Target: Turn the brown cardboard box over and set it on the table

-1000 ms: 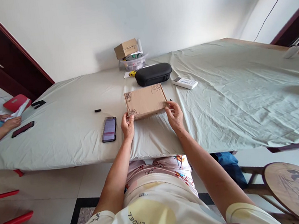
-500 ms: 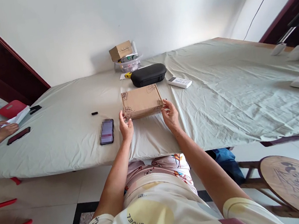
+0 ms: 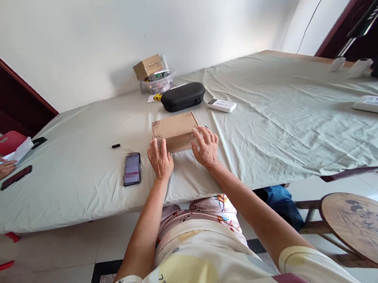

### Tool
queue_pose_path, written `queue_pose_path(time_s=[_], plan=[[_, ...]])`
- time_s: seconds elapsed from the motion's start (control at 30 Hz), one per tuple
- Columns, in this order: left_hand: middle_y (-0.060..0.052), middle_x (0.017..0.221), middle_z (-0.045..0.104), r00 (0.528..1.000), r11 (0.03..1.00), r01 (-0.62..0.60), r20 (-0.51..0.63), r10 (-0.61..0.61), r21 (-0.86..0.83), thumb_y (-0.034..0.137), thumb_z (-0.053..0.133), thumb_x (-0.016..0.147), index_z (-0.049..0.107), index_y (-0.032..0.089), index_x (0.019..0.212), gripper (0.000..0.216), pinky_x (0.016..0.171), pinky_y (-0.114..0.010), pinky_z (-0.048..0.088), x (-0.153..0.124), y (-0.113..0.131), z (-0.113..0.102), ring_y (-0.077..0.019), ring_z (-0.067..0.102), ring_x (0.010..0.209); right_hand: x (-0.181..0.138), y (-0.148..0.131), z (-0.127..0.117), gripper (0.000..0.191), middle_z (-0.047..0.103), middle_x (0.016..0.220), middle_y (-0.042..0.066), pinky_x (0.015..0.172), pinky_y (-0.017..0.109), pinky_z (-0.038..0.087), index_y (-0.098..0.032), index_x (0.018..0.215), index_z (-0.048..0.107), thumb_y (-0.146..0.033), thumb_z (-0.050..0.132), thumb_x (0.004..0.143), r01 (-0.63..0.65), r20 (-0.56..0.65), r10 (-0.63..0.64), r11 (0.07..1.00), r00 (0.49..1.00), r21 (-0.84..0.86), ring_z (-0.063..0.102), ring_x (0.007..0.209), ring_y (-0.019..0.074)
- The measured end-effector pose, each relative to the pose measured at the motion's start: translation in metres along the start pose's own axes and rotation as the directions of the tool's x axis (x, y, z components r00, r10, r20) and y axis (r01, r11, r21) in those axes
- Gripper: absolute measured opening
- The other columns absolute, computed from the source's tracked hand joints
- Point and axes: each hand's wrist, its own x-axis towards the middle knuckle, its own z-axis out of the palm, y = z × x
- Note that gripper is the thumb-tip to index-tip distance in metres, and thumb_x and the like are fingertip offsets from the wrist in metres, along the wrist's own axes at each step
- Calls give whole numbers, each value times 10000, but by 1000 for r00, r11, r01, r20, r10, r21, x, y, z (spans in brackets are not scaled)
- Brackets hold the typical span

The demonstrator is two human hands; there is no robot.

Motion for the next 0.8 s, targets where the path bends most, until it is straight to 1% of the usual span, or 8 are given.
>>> queue_pose_path(time_s=[0.07,0.17,0.27,0.37,0.57,0.63,0.7,0.8], plan=[[-165,1717,380,991,990,-113,82,106,84,246,525,999,509,212,1575,577,1335,-595,135,0,12,1,-333,231,1650,-1,-15,4,540,504,1645,130,1290,563,236,-236,1574,523,-357,478,1050,109,113,-102,992,988,-60,388,1564,335],[-169,1694,419,977,975,-175,149,154,139,277,535,1002,505,201,1583,588,1326,-623,136,1,20,6,-349,286,1628,-2,-31,13,590,458,1688,101,1321,576,155,-244,1624,452,-367,493,1049,212,243,-189,974,951,-73,336,1602,324],[-180,1683,434,976,974,-165,165,139,155,259,551,983,510,186,1581,604,1310,-625,183,4,21,8,-360,307,1617,-2,-35,18,642,439,1700,104,1331,590,122,-222,1646,414,-368,526,1031,221,304,-191,973,933,-66,310,1616,332],[-175,1678,445,978,976,-162,157,138,148,259,571,969,518,212,1578,613,1296,-613,216,7,21,6,-368,315,1612,-1,-32,18,637,448,1693,107,1331,601,117,-217,1649,407,-351,512,1036,185,299,-156,980,941,-71,322,1610,329],[-166,1688,431,979,984,-146,160,129,104,207,560,946,480,212,1597,656,1293,-612,204,6,20,4,-355,301,1618,1,-18,7,550,486,1661,130,1299,591,214,-223,1583,502,-298,492,1039,59,204,-32,990,979,-125,372,1579,319],[-164,1687,433,979,986,-147,154,133,83,180,558,934,489,211,1587,658,1295,-618,185,5,18,4,-348,297,1621,2,-11,3,517,491,1649,137,1269,582,284,-231,1540,553,-269,488,1029,-4,135,23,991,991,-134,386,1566,327],[-170,1686,434,979,987,-151,145,141,58,161,562,921,511,206,1566,649,1295,-627,174,4,17,4,-349,297,1620,2,-2,2,500,520,1610,146,1215,562,380,-238,1510,580,-250,468,1024,-80,69,88,991,994,-110,452,1512,330],[-176,1682,437,979,987,-158,131,155,9,147,574,902,551,205,1520,621,1296,-635,174,2,15,5,-354,300,1619,1,9,4,526,613,1468,166,1109,498,510,-218,1546,533,-261,421,1033,-145,56,145,989,988,-11,600,1332,305]])
